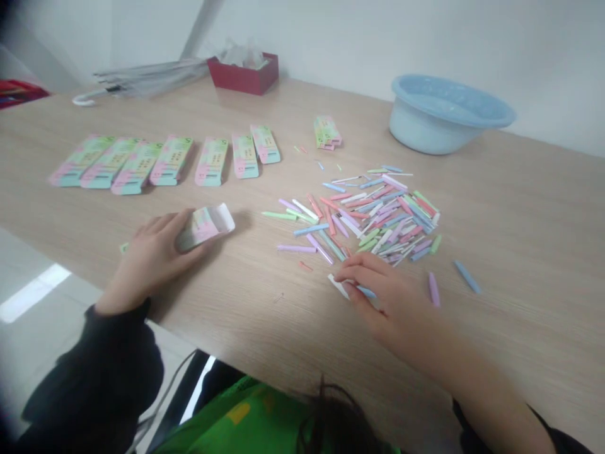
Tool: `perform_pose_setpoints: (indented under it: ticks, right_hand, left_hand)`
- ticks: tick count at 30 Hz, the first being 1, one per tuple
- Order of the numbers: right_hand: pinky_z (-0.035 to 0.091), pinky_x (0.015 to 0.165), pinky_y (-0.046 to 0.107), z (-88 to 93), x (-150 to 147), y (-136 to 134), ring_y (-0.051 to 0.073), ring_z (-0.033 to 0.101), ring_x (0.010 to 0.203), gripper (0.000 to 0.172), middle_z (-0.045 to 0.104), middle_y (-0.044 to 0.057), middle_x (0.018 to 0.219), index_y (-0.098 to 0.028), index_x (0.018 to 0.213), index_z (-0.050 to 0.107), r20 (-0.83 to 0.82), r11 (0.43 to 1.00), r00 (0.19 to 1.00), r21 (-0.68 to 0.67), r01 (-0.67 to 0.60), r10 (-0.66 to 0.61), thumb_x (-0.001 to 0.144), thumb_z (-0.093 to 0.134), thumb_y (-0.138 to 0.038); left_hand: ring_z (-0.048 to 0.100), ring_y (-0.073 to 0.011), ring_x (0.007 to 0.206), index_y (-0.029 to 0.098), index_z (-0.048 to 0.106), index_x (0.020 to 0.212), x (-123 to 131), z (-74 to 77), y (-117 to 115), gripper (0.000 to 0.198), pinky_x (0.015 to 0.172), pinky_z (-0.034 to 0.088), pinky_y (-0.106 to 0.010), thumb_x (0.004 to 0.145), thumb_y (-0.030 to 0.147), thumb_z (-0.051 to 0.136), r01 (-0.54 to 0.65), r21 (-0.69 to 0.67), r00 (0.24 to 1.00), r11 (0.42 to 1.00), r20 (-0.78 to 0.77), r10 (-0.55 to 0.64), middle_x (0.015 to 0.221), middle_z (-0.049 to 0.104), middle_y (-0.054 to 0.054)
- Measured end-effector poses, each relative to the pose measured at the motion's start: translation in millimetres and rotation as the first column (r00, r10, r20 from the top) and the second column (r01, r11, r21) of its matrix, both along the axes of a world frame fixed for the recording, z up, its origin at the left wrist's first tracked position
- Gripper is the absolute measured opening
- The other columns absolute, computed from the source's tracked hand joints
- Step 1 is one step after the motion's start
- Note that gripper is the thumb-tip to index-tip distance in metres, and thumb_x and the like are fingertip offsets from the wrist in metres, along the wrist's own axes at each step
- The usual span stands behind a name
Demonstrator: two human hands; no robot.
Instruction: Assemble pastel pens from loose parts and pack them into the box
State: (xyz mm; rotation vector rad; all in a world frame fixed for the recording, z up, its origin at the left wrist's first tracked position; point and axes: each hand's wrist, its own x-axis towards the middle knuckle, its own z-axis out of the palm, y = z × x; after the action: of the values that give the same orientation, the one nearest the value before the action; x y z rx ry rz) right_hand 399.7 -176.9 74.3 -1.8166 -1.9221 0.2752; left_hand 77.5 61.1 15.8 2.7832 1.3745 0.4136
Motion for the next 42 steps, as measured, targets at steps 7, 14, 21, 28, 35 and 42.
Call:
perform_pose_setpoints:
  ticks: [7,14,21,28,35,42]
  right_hand:
    - [0.056,0.090,0.036,-27.6,9,-2,0.022,0.070,0.103,0.024,0.071,0.008,0.110,-0.021,0.105,0.070,0.043,0.995,0.997,-0.078,0.067,-0.064,0.098,0.048,-0.015]
    - [0.053,0.092,0.043,-58.3,7,-1,0.027,0.064,0.102,0.013,0.061,0.012,0.106,-0.016,0.096,0.070,0.102,0.984,0.984,-0.089,0.152,-0.143,0.093,0.058,-0.017]
    - [0.049,0.091,0.047,-75.5,-11,7,0.033,0.062,0.101,0.013,0.064,0.017,0.107,-0.012,0.086,0.073,0.252,0.977,0.945,-0.002,0.214,-0.207,0.089,0.060,-0.011]
    - [0.042,0.089,0.046,-72.3,1,2,0.030,0.068,0.099,0.012,0.075,0.011,0.101,-0.018,0.095,0.071,0.153,0.979,0.967,0.052,0.196,-0.202,0.091,0.059,-0.018]
    - [0.048,0.084,0.042,-70.9,15,-2,0.025,0.071,0.081,0.020,0.078,0.006,0.086,-0.020,0.105,0.071,-0.072,0.948,0.957,0.138,0.288,-0.280,0.090,0.058,-0.021]
    - [0.054,0.083,0.036,-57.0,21,-5,0.023,0.071,0.094,0.017,0.077,0.006,0.103,-0.022,0.102,0.073,-0.314,0.938,0.903,0.087,0.337,-0.295,0.092,0.060,-0.021]
  left_hand:
    - [0.052,-0.0450,0.130,0.016,0.039,0.155,8,-7.2,3,0.068,0.100,0.044,-0.056,0.103,0.059,0.034,-0.026,-0.015,0.979,1.000,-0.203,0.023,0.144,0.057,-0.022]
    - [0.051,-0.0431,0.128,0.008,0.035,0.155,15,6.6,-3,0.062,0.102,0.044,-0.057,0.108,0.047,0.026,0.001,-0.034,0.967,0.999,-0.253,-0.009,0.144,0.054,-0.025]
    - [0.046,-0.0385,0.135,0.010,0.048,0.146,22,7.7,3,0.051,0.111,0.038,-0.056,0.105,0.039,0.040,-0.013,0.120,1.000,0.993,0.003,0.012,0.148,0.050,-0.023]
    - [0.066,-0.0240,0.097,0.015,0.068,0.107,87,24.0,-22,0.027,0.091,0.051,-0.038,0.101,0.033,0.048,0.421,-0.086,0.891,0.903,0.224,-0.394,0.105,0.070,-0.010]
    - [0.064,-0.0294,0.108,0.021,0.067,0.113,144,-1.0,-32,0.021,0.093,0.048,-0.044,0.100,0.033,0.054,0.482,-0.214,0.846,0.850,-0.137,-0.515,0.113,0.067,-0.009]
    - [0.058,-0.0254,0.096,0.019,0.052,0.106,135,4.7,-40,0.014,0.090,0.046,-0.042,0.102,0.026,0.041,0.503,-0.312,0.862,0.806,0.246,-0.442,0.102,0.062,-0.008]
